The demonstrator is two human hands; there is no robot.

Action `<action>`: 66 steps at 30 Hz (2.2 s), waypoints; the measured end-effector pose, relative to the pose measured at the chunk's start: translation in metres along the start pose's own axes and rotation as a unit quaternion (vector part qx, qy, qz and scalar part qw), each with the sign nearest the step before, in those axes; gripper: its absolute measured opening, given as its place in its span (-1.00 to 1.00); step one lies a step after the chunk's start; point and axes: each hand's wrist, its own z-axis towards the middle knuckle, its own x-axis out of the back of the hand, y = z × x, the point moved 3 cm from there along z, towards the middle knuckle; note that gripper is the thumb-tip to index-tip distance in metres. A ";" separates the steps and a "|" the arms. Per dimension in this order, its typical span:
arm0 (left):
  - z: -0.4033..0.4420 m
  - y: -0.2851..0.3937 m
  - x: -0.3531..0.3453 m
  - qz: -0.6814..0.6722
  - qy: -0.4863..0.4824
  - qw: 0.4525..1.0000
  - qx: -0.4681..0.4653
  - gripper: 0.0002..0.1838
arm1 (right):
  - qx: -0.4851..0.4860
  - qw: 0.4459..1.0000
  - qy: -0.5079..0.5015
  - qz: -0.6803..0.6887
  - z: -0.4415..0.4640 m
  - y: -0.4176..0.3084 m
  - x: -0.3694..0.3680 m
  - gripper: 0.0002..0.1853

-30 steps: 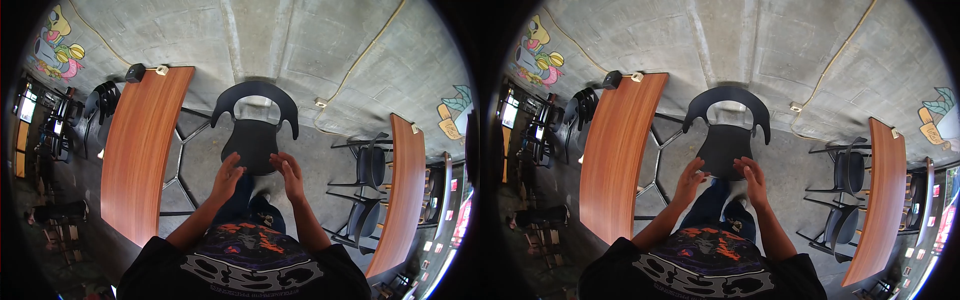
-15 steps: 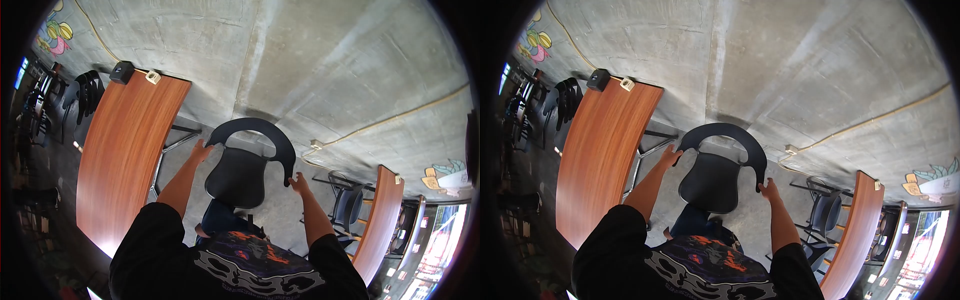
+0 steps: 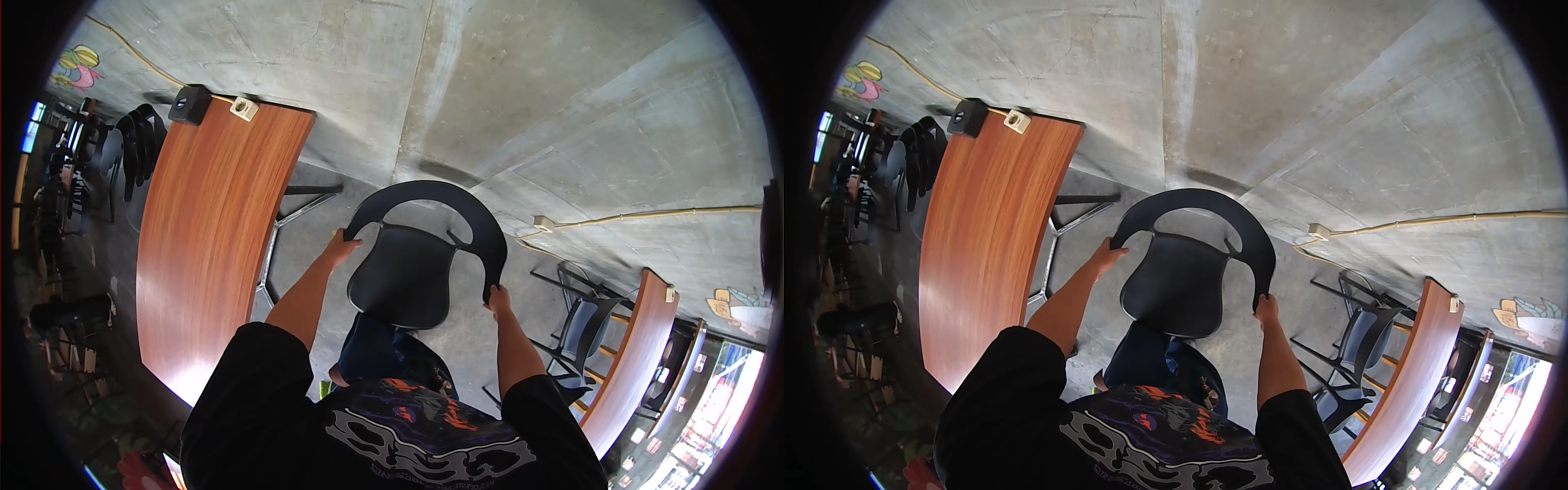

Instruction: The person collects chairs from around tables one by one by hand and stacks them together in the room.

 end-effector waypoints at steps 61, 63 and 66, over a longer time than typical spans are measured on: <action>-1.040 -0.647 -0.166 -0.541 0.569 0.570 0.242 -0.58 | 0.299 0.665 -0.535 -0.427 -0.675 0.314 -0.285 -0.69; -1.064 -0.656 -0.162 -0.566 0.588 0.540 0.207 -0.61 | 0.321 0.657 -0.537 -0.420 -0.713 0.324 -0.291 -0.70; -1.091 -0.678 -0.141 -0.567 0.618 0.515 0.179 -0.60 | 0.330 0.655 -0.548 -0.402 -0.747 0.340 -0.310 -0.76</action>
